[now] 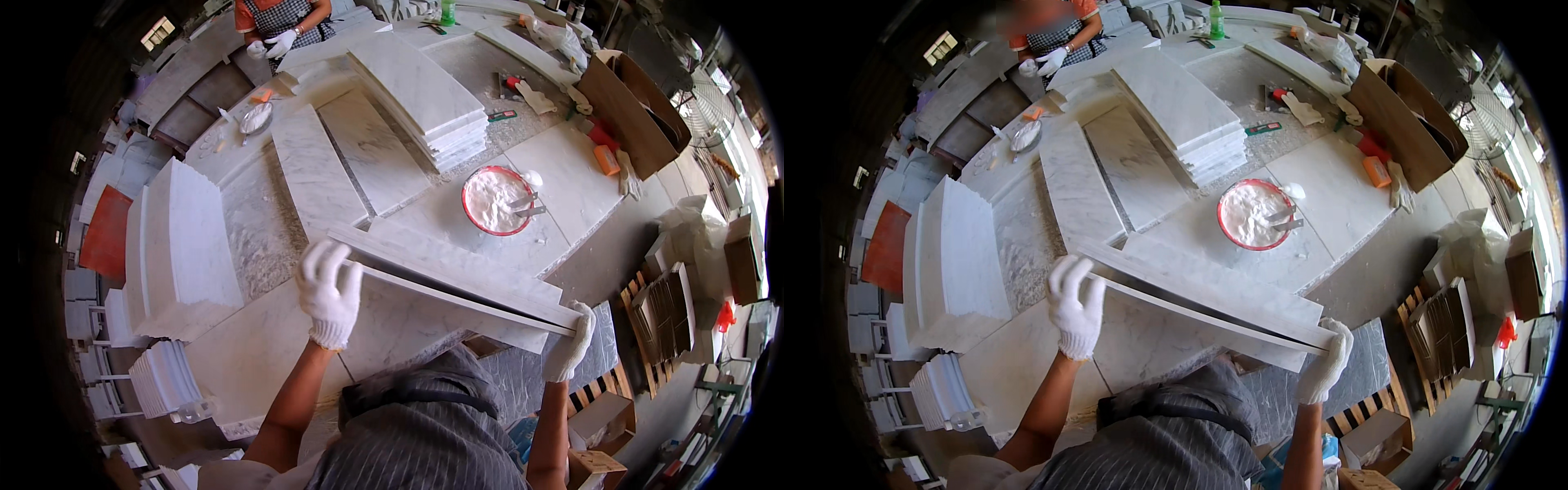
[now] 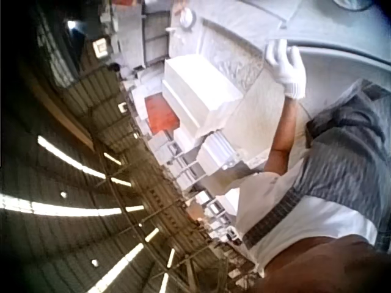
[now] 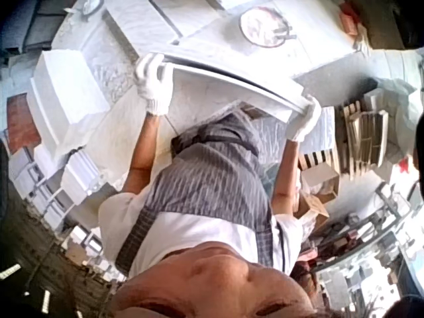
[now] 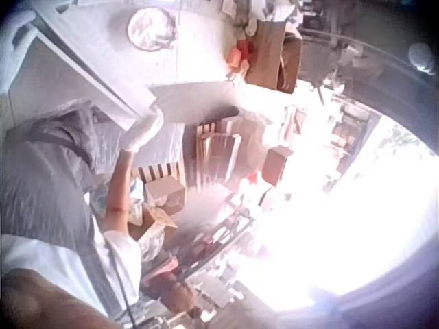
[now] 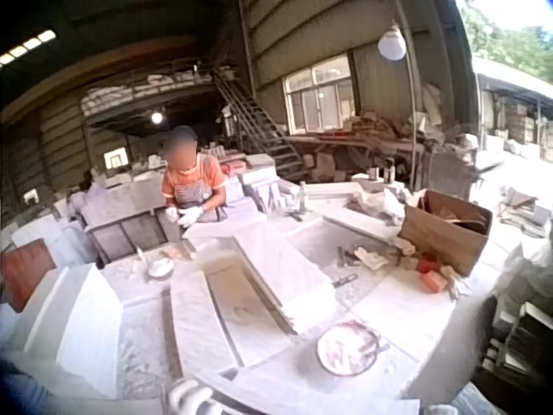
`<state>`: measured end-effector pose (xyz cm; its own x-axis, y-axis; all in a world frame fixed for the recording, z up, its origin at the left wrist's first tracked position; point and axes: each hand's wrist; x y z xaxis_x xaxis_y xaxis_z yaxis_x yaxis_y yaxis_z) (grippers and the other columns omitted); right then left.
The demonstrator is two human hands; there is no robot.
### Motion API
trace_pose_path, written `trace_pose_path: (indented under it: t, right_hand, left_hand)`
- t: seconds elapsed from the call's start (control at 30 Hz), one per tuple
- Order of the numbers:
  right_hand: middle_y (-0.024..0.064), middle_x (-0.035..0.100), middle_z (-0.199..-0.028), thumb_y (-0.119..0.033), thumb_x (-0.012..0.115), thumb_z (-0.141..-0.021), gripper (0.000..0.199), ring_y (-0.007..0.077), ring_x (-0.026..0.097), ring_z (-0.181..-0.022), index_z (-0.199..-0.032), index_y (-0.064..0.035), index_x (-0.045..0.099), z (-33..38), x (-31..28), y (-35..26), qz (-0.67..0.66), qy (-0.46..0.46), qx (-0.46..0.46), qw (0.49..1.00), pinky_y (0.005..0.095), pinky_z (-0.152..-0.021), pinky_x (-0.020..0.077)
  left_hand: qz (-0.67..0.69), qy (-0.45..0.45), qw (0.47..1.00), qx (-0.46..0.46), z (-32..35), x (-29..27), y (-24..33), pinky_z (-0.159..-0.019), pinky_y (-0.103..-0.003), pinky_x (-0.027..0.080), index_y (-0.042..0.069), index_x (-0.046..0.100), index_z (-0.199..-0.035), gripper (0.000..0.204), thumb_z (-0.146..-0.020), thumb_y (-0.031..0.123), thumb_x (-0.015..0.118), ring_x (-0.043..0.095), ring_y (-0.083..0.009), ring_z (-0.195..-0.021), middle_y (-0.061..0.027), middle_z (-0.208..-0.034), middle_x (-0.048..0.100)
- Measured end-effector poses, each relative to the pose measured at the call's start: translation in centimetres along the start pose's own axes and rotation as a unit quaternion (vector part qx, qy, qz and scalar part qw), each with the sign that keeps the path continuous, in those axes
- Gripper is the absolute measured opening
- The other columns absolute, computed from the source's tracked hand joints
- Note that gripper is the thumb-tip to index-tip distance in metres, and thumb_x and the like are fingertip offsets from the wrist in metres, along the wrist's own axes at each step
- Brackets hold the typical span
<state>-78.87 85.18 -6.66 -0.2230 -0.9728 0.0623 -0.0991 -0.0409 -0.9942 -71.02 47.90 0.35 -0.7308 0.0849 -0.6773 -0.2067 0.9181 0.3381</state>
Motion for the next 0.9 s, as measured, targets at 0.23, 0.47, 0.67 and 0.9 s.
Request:
trace_pose_path:
  t: [0.23,0.47,0.67,0.9]
  right_hand:
    - [0.0064,0.058,-0.112,-0.038,0.043,-0.101,0.041,0.0166,0.052,-0.106,-0.116,-0.0033,0.058,-0.2,-0.7,-0.6,0.054,-0.022,0.015,0.998,0.0327,-0.097,0.0376]
    - [0.0067,0.062,-0.107,-0.032,0.054,-0.095,0.036,0.0161,0.056,-0.1,-0.116,-0.0042,0.062,-2.1,-2.2,-4.7,0.185,-0.128,0.076,0.971,0.0326,-0.091,0.0436]
    - [0.0134,0.067,-0.105,-0.024,0.072,-0.077,0.032,0.0361,0.059,-0.102,-0.103,-0.0061,0.068,-3.9,0.8,-9.7,0.456,-0.181,-0.156,0.857,0.0445,-0.096,0.0423]
    - [0.0141,0.07,-0.092,-0.033,0.069,-0.084,0.029,0.0327,0.065,-0.09,-0.096,-0.0073,0.072,-4.6,6.4,-10.0,0.45,-0.363,-0.093,0.81,0.0411,-0.086,0.0489]
  left_hand:
    - [0.032,-0.165,0.968,0.187,0.5,0.7,2.5,-0.102,-0.049,0.037,0.012,0.066,-0.115,0.04,-0.078,0.025,0.074,0.048,-0.0325,-0.117,-0.008,-0.121,0.054]
    - [0.017,-0.163,0.964,0.209,1.1,1.1,2.3,-0.102,-0.05,0.038,0.01,0.065,-0.118,0.043,-0.079,0.026,0.074,0.049,-0.0333,-0.113,-0.0094,-0.12,0.054]
    - [-0.012,-0.161,0.966,0.201,1.4,1.3,2.4,-0.099,-0.05,0.04,0.015,0.065,-0.119,0.046,-0.076,0.028,0.076,0.047,-0.0336,-0.112,-0.0073,-0.122,0.052]
    - [-0.026,-0.152,0.964,0.218,1.0,1.6,2.3,-0.101,-0.048,0.038,0.018,0.065,-0.118,0.048,-0.075,0.036,0.075,0.051,-0.0228,-0.106,-0.0009,-0.12,0.054]
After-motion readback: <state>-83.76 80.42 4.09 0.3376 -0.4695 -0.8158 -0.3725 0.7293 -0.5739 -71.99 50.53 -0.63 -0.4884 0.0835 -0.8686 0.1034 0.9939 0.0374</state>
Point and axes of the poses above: each hand's wrist, its own z-axis away from the middle knuckle, its own x-axis out of the palm, y = z × x
